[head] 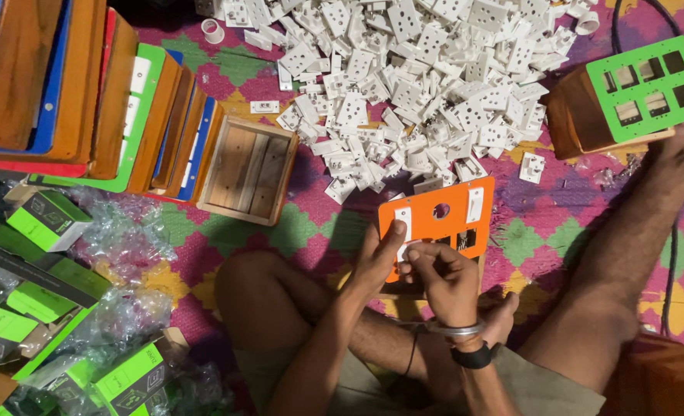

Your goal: The person sits on the floor and assembles small white electrical components into a blue plastic template, securing them with metal fasteners from a wooden box. The person then switches to an orange template and continues the same assembly process.

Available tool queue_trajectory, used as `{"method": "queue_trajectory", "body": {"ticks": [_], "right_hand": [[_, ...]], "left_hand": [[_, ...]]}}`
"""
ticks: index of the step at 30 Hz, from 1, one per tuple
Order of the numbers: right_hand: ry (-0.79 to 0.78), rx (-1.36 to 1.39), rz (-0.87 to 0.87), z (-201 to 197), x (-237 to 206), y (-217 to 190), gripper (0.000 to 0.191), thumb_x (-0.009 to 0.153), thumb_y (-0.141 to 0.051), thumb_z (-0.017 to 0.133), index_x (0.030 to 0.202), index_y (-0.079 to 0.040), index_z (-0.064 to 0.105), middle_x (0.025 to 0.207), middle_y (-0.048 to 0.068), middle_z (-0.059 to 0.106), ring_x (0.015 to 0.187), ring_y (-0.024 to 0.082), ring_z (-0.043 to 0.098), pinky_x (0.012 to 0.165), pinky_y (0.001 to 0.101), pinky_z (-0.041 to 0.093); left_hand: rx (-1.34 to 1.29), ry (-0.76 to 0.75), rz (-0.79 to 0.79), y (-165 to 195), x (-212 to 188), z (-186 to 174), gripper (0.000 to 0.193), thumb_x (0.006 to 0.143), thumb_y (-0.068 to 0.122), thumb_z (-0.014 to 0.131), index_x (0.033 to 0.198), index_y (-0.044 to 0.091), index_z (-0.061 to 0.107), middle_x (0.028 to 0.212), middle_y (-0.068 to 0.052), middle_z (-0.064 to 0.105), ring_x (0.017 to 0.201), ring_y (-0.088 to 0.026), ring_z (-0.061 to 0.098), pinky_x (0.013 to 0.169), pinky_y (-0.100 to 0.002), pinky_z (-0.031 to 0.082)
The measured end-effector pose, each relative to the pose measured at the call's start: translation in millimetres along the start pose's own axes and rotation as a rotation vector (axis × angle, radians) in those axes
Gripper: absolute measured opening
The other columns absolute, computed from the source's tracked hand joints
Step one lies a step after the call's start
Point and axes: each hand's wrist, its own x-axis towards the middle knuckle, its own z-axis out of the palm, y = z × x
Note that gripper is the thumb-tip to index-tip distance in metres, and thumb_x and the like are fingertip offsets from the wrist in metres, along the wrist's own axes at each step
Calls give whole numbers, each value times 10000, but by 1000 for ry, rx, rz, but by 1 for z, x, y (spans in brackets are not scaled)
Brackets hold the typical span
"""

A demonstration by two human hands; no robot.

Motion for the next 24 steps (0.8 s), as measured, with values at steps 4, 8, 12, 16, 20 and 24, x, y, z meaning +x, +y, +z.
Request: {"method": "queue_trajectory", "body": {"ticks": [4,8,12,16,20,24], "right_hand": [[54,-50,-41,2,5,10,102,903,-61,739,879,14,675,703,60,709,591,102,660,537,236,538],[210,-263,-221,-4,11,36,313,854,-115,848,789,-31,553,657,-14,548,582,41,471,506,212,387],[263,-222,-65,-25,7,55,366,963,-212,785,753,-14,561,635,-36,502,568,55,423,501,240,345],[242,125,58,-40,6,43,207,953,-256,680,867,-74,631,697,-26,614,584,100,581,519,258,452],[137,299,-127,-45,11,13,201,995,-197,655,1107,-38,709,946,15,714,792,56,648,678,222,515],[260,242,-38,-57,20,-8,215,1015,-199,668,1059,6,715,851,72,714,578,129,587,495,277,443]], "left_hand": [[71,164,-86,-20,0,-5,543,999,530,536,1330,102,497,991,-78,637,667,-120,603,509,-275,524],[-12,159,71,-32,5,-13,601,1084,516,502,1439,31,490,1293,-130,632,1132,-188,641,958,-348,553],[-308,115,37,-24,14,-26,671,1043,537,466,1474,24,430,1322,-161,613,1163,-290,631,979,-452,543],[-376,186,-71,-13,15,-18,728,1013,573,400,1528,59,392,1439,-126,560,1293,-259,576,1063,-437,486],[221,223,201,1,2,-2,772,1019,577,476,1585,114,230,1550,-123,410,1422,-261,431,1187,-452,352],[1096,138,890,20,-13,4,835,991,670,477,1548,76,290,1533,-182,364,1419,-330,381,1187,-524,260]]}}
